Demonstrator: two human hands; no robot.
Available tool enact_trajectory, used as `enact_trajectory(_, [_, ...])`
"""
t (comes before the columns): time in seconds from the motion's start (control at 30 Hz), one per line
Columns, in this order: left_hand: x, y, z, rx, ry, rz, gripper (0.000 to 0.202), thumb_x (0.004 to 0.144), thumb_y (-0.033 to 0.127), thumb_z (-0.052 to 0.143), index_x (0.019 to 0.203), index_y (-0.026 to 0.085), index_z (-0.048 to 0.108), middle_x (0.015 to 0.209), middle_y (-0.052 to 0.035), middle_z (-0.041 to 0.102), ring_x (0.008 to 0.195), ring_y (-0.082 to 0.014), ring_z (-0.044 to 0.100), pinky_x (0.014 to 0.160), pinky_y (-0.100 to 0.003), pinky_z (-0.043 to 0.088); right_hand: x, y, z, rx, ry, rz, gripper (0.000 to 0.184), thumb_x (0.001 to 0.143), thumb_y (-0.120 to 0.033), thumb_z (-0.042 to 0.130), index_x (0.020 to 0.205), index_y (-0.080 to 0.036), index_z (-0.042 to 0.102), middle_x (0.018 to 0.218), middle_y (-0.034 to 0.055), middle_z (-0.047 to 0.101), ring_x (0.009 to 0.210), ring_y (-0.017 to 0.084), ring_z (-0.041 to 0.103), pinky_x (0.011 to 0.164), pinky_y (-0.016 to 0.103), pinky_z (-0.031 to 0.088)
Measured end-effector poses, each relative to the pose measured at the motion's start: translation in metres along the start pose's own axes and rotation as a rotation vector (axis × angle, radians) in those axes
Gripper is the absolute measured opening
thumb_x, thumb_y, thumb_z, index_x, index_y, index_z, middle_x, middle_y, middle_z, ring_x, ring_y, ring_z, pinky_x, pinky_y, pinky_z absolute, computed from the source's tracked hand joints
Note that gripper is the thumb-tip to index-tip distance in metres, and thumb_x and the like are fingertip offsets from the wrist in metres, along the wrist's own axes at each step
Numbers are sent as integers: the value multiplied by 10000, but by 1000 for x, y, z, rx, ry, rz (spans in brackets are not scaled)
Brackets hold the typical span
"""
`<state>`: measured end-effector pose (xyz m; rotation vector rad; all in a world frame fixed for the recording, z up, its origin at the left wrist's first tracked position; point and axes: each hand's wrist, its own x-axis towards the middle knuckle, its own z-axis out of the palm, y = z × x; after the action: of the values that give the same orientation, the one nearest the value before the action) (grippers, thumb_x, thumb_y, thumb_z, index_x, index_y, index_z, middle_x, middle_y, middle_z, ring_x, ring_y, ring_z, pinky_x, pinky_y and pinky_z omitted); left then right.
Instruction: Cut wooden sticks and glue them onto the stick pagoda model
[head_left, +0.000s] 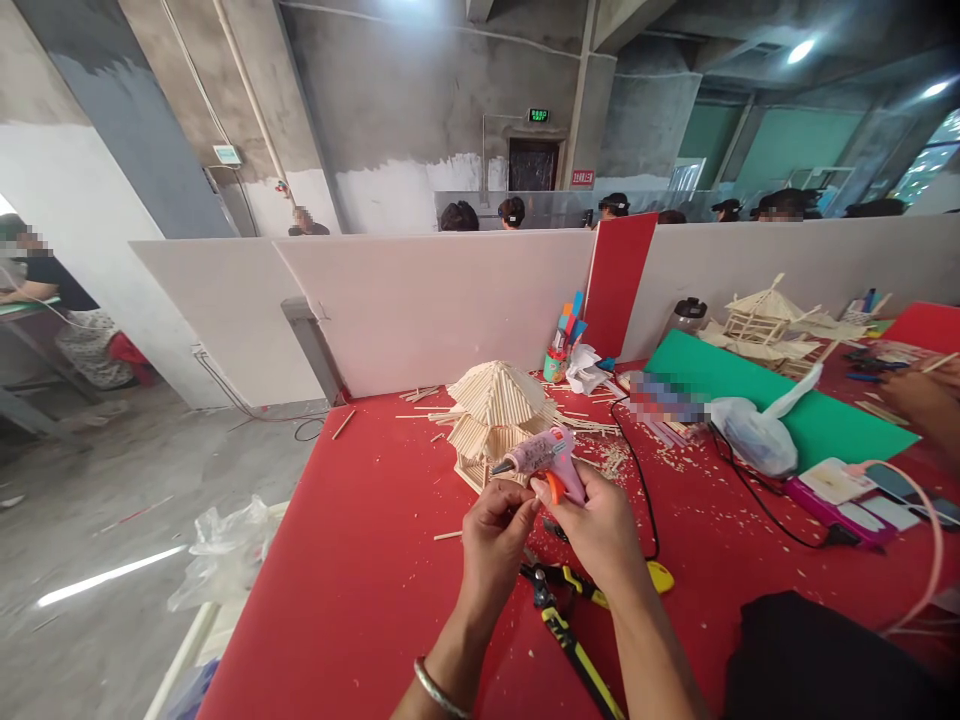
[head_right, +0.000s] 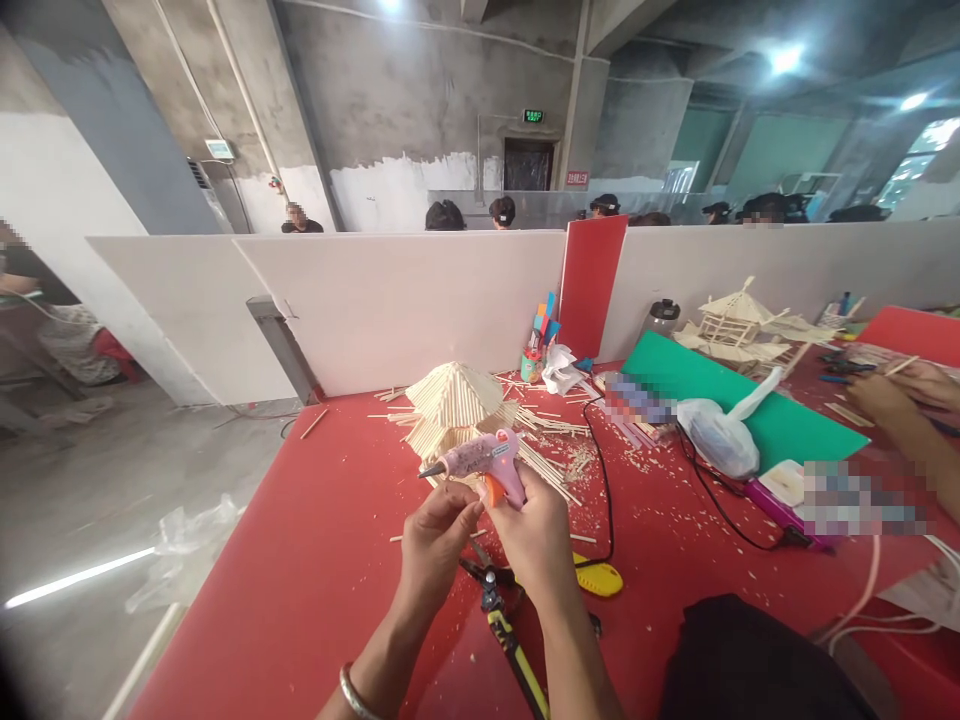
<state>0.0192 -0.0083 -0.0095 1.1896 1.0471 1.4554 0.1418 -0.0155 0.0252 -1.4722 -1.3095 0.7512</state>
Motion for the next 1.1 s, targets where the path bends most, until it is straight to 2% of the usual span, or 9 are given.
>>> enact_trajectory(0.17, [-1, 1, 1, -29, -4, 8, 152, 722, 331, 776, 652, 197, 754, 741, -62, 606, 687, -172, 512, 572, -250, 382, 1, 4, 1, -12, 52, -10, 246, 748, -447, 623, 744, -202, 612, 615, -24, 577, 607, 143, 475, 553, 229, 391])
enact_trajectory(0.27, [-3, 3, 2, -44, 1, -25, 172, 721, 351, 777, 645, 199, 750, 740, -62, 606, 677, -169, 506, 551, -245, 382, 0, 2, 1, -16, 28, -16, 259, 747, -459, 625, 739, -200, 614, 627, -19, 590, 604, 142, 476, 553, 228, 403])
enact_trajectory(0.5, [-2, 2, 3, -141, 57, -86, 214, 659, 381, 826, 635, 187, 737, 689, -28, 581, 568, -116, 453, 492, -224, 377, -1, 0, -9, -95, 47, -31, 332, 781, -531, 576, 814, -209, 646, 599, -14, 597, 557, 150, 488, 513, 235, 378])
enact_trajectory(0.6, [0, 0, 1, -187, 90, -100, 251, 651, 401, 830, 658, 173, 726, 628, 3, 546, 519, -88, 426, 484, -215, 365, 3, 11, -26, -204, 140, -7, 375, 777, -536, 538, 904, -205, 658, 684, 31, 659, 607, 184, 559, 561, 261, 414])
enact_trajectory(0.73, [1, -2, 0, -218, 90, -143, 272, 661, 406, 825, 671, 159, 712, 545, 33, 499, 487, -68, 397, 481, -203, 343, 7, 28, -47, -431, 265, 34, 486, 751, -440, 461, 1121, -170, 626, 942, 125, 705, 766, 245, 633, 643, 306, 438])
enact_trajectory(0.8, [2, -2, 0, -252, 94, -188, 285, 654, 407, 829, 675, 154, 700, 517, 43, 488, 473, -60, 382, 475, -198, 328, 7, 31, -51, -481, 269, 40, 503, 745, -403, 441, 1155, -161, 603, 927, 121, 698, 754, 242, 629, 628, 304, 428])
enact_trajectory(0.93, [6, -2, -1, -369, 119, -271, 337, 594, 415, 861, 692, 149, 678, 499, 47, 500, 460, -54, 382, 456, -188, 309, 2, 24, -50, -454, 165, 12, 260, 753, -353, 434, 937, -228, 568, 622, -8, 566, 540, 180, 504, 504, 271, 351])
enact_trajectory(1.0, [8, -2, -2, -415, 124, -292, 348, 579, 405, 871, 708, 147, 677, 504, 48, 506, 455, -48, 384, 449, -181, 302, -2, 18, -46, -404, 98, -40, 132, 778, -346, 431, 838, -253, 505, 578, -36, 501, 513, 166, 463, 482, 266, 337])
enact_trajectory(1.1, [9, -3, -3, -457, 131, -311, 347, 573, 386, 879, 722, 144, 681, 508, 53, 503, 450, -39, 383, 443, -172, 293, -5, 11, -39, -389, 61, -108, 206, 813, -455, 493, 845, -251, 491, 645, -17, 550, 576, 178, 527, 521, 275, 391])
